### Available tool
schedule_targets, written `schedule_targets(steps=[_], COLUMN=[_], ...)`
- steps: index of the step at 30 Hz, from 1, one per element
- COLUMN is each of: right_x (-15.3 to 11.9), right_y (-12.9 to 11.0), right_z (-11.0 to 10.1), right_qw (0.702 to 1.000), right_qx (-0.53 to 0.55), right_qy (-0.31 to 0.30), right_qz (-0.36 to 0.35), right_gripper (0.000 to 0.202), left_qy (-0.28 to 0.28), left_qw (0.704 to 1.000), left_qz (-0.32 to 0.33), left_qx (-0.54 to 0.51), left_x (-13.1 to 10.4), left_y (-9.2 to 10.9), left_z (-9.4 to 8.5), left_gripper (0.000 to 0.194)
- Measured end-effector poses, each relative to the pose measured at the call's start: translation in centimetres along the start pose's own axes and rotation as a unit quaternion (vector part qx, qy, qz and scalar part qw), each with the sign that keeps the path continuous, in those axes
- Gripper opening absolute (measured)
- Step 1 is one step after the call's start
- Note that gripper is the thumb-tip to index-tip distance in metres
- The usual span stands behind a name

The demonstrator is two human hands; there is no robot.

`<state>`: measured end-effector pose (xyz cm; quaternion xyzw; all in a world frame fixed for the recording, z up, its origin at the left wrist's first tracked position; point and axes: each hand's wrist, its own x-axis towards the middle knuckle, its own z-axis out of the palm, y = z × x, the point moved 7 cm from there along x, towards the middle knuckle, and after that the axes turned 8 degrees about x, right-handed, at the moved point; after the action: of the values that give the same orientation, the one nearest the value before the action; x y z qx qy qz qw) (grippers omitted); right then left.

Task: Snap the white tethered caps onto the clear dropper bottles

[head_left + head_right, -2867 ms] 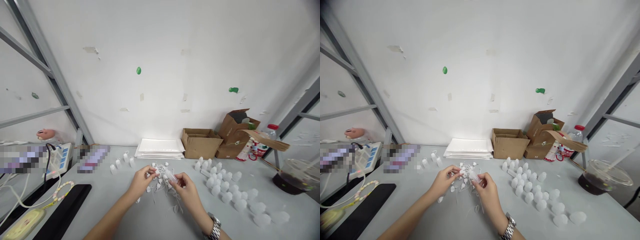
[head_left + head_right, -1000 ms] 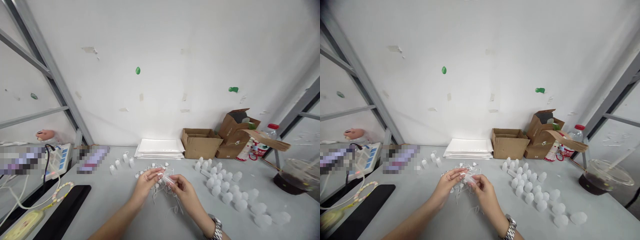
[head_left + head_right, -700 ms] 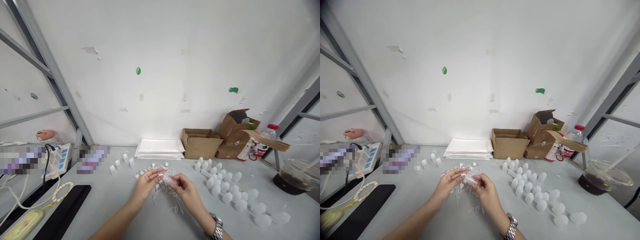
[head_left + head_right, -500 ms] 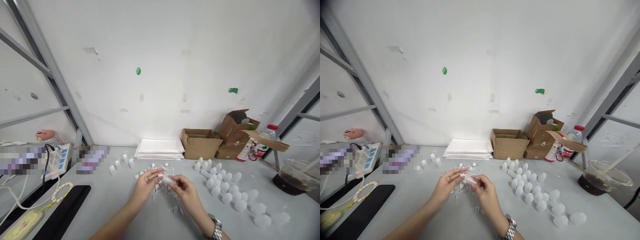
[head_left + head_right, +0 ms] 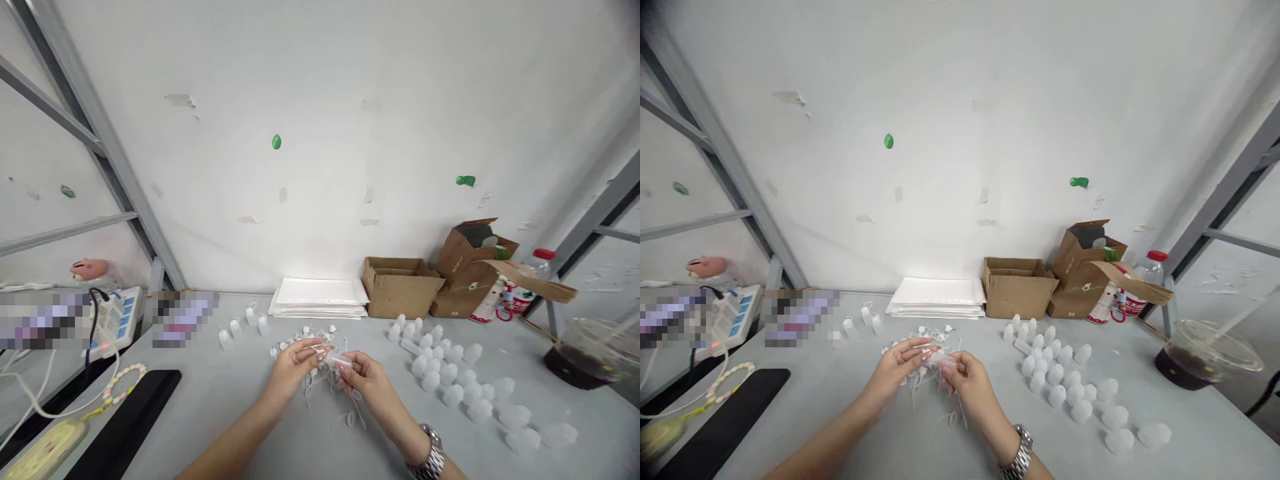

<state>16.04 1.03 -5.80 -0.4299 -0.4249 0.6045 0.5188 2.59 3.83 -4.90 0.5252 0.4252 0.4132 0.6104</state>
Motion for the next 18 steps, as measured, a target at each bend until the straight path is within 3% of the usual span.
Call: schedule_targets(steps=[6, 12, 18], right_x=[-0.5, -0.4, -0.2], right_y=[1.5, 0.6, 0.3], right_z=[0.8, 0.7, 0.2], right_qw=[0.993, 0.998, 1.000], right_qx=[0.000, 0.032, 0.017], right_qy=[-0.043, -0.014, 0.002], right_qz=[0.108, 0.051, 0.021], right_gripper=[0.058, 0.046, 0.049], left_qy=[-0.006, 0.006, 0.028], left_qw=[0.999, 0.998, 0.998], left_qz=[0.014, 0.008, -0.005], left_qx=[-0.052, -0.062, -0.063], left_x=[0.0, -0.1, -0.2], left_y=[-0.3, -0.4, -0.5], left_z=[0.2, 0.1, -0.1], left_gripper=[0.030, 0.032, 0.034])
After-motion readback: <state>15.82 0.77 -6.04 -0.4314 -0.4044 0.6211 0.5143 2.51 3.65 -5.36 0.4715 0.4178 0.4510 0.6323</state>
